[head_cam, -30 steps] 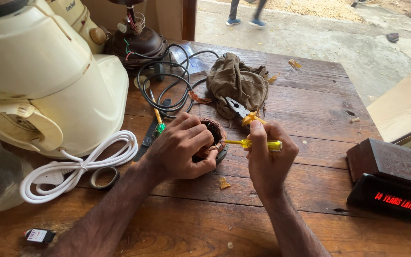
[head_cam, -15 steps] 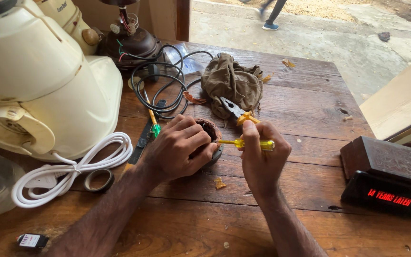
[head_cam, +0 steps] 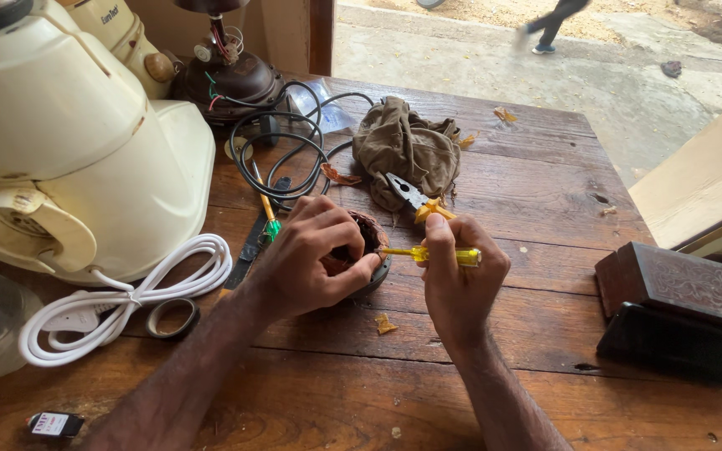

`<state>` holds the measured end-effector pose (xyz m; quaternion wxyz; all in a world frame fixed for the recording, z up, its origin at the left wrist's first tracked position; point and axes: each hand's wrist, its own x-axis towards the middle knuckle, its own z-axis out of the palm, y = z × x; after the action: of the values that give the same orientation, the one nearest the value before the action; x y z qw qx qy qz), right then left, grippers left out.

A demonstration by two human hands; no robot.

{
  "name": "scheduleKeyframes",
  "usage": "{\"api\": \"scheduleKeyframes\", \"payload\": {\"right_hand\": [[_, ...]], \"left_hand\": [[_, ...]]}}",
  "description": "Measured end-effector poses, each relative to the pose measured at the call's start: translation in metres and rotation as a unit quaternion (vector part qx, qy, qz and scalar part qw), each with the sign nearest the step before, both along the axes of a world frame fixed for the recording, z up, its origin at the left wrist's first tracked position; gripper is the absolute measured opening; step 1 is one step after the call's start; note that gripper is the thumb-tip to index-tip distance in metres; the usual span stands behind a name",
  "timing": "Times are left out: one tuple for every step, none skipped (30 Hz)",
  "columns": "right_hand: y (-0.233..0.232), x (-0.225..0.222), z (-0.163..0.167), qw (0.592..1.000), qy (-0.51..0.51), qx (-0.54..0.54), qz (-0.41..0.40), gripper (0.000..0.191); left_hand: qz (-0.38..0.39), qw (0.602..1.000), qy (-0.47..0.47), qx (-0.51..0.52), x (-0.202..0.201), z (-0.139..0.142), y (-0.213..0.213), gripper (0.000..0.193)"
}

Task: The person uses a yellow-handled screwdriver to pry and adjust copper windings on a small cylindrical electrical component. They repeatedly insert the screwdriver into the coil, twist, and reposition the component on the wooden table.

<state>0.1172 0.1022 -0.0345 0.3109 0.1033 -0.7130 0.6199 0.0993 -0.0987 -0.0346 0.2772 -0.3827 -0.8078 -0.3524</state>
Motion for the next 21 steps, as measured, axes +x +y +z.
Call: {"api": "scheduleKeyframes", "payload": {"right_hand": [[0.0,0.0,0.0,1.0,0.001,-0.003,0.001,0.028],[0.0,0.0,0.001,1.0,0.0,-0.004,0.001,0.028],[-0.001,0.0,0.001,1.0,-0.001,-0.006,0.001,0.028],[0.0,0.001,0.002,1.0,-0.001,-0.007,0.0,0.028],[0.001,0.001,0.002,1.0,-0.002,-0.009,0.001,0.028],[0.002,0.001,0.002,1.0,-0.002,-0.01,0.002,0.028],[0.003,0.001,0.001,1.0,-0.002,-0.011,0.003,0.028],[0.005,0.0,0.0,1.0,0.002,-0.016,0.004,0.028],[0.006,-0.001,-0.002,1.0,0.005,-0.021,0.004,0.027],[0.008,-0.003,-0.004,1.0,0.007,-0.025,0.004,0.027],[0.009,-0.006,-0.006,0.999,0.028,-0.024,0.001,0.025],[0.011,-0.01,-0.008,0.999,0.049,-0.022,-0.002,0.024],[0.012,-0.014,-0.01,0.997,0.069,-0.021,-0.004,0.023],[0.014,-0.017,-0.012,0.998,0.057,-0.038,-0.013,0.023],[0.016,-0.019,-0.013,0.997,0.044,-0.054,-0.023,0.023],[0.018,-0.022,-0.014,0.997,0.031,-0.071,-0.032,0.023],[0.021,-0.023,-0.014,0.995,0.064,-0.072,-0.009,0.026],[0.024,-0.025,-0.014,0.993,0.096,-0.073,0.014,0.029],[0.026,-0.025,-0.013,0.988,0.128,-0.074,0.039,0.032],[0.028,-0.025,-0.012,0.992,0.073,-0.097,0.034,0.031],[0.03,-0.025,-0.011,0.992,0.017,-0.119,0.03,0.03]], "left_hand": [[-0.005,1.0,-0.007,0.003,0.0,0.001,-0.002,0.021],[-0.01,1.0,-0.013,0.005,0.001,0.002,-0.003,0.02],[-0.015,1.0,-0.021,0.002,0.001,0.002,-0.004,0.019],[-0.021,0.999,-0.028,-0.001,0.0,0.003,-0.004,0.017],[-0.027,0.999,-0.035,-0.004,0.0,0.002,-0.004,0.016],[-0.034,0.998,-0.045,-0.004,-0.001,0.002,-0.004,0.014],[-0.04,0.998,-0.055,-0.004,-0.004,0.002,-0.004,0.012],[-0.047,0.997,-0.065,-0.005,-0.005,0.001,-0.004,0.011],[-0.047,0.996,-0.073,-0.004,-0.006,-0.001,-0.004,0.01],[-0.046,0.996,-0.082,-0.003,-0.007,-0.002,-0.004,0.009],[-0.045,0.995,-0.09,-0.002,-0.008,-0.003,-0.005,0.008],[-0.048,0.994,-0.094,-0.001,-0.009,-0.005,-0.005,0.008],[-0.05,0.994,-0.098,0.0,-0.01,-0.006,-0.005,0.009],[-0.052,0.993,-0.102,0.0,-0.011,-0.006,-0.006,0.009],[-0.052,0.993,-0.106,0.0,-0.011,-0.007,-0.005,0.009],[-0.051,0.993,-0.111,0.0,-0.011,-0.008,-0.006,0.009],[-0.049,0.992,-0.115,-0.001,-0.011,-0.008,-0.006,0.009],[-0.049,0.992,-0.117,-0.001,-0.011,-0.009,-0.005,0.009],[-0.048,0.992,-0.12,-0.001,-0.011,-0.009,-0.005,0.009],[-0.048,0.991,-0.122,-0.001,-0.011,-0.009,-0.005,0.009],[-0.052,0.99,-0.132,0.009,-0.011,-0.009,-0.004,0.01]]}}
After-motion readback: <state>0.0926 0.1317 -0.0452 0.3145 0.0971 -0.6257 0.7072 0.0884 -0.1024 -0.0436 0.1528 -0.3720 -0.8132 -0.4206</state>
